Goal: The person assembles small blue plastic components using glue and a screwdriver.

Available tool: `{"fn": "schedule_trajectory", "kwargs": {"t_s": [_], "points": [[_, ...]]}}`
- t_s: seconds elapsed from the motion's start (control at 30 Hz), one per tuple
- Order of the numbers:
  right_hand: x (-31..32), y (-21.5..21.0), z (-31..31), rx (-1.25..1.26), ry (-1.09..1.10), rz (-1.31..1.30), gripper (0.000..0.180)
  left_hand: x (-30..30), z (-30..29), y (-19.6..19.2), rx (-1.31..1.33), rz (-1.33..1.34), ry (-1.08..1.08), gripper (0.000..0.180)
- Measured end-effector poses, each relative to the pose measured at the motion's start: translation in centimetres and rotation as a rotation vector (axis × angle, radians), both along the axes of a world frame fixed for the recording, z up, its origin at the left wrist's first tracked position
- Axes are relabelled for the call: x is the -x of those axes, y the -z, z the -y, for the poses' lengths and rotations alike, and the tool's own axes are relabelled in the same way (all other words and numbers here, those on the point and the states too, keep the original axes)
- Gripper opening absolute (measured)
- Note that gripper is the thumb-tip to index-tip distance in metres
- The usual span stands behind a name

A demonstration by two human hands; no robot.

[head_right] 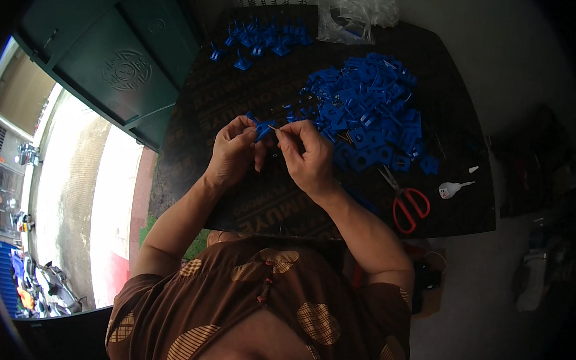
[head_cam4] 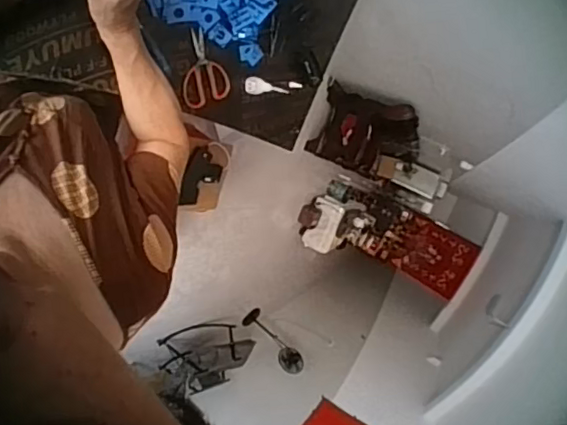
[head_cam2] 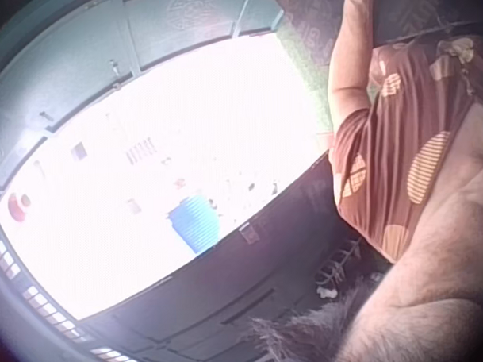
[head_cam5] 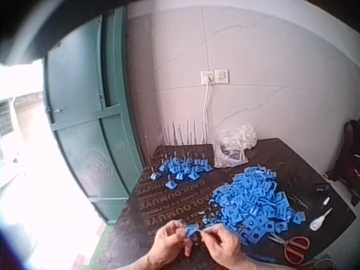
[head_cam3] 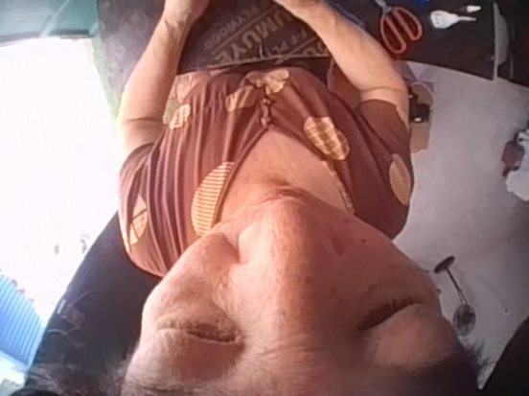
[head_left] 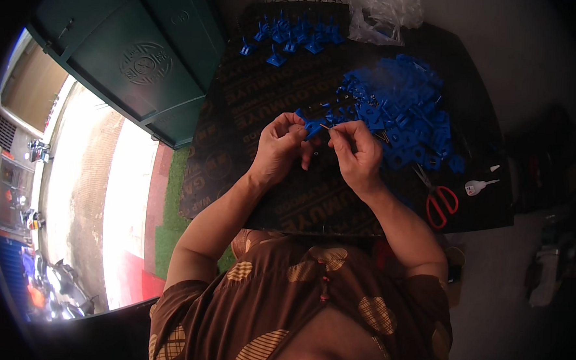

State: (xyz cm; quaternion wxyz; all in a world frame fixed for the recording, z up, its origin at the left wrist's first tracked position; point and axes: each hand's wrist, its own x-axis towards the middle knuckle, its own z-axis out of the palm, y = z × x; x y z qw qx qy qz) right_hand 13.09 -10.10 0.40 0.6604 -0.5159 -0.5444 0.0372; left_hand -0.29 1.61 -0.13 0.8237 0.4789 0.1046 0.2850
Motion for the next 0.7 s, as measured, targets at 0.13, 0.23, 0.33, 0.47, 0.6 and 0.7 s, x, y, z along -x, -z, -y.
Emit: {"fn": "schedule_trajectory", "kwargs": {"t_s": [0.13, 0.23, 0.33, 0.47, 0.6, 0.7], "points": [[-0.09, 0.15, -0.07, -0.018, 0.006, -0.030, 0.003, 0.05, -0.02, 0.09, -0.003, -0.001, 0.002, 0.037], [-0.31, 0.58, -0.37, -0.021, 0.012, -0.084, 0.004, 0.09, 0.04, -0.06, -0.019, -0.020, 0.008, 0.035], [-0.64, 0.61, -0.47, 0.000, 0.002, -0.157, 0.005, 0.11, 0.21, -0.46, -0.056, -0.050, 0.024, 0.036], [-0.82, 0.63, -0.63, 0.028, -0.007, -0.204, 0.007, 0.12, 0.53, -0.83, -0.075, -0.083, 0.070, 0.040], [-0.49, 0.75, -0.75, 0.036, 0.012, -0.186, 0.009, 0.18, 0.73, -0.80, -0.082, -0.089, 0.121, 0.043], [-0.15, 0.38, -0.72, 0.062, 0.026, -0.149, 0.010, 0.17, 0.85, -0.79, -0.086, -0.115, 0.131, 0.045]]}}
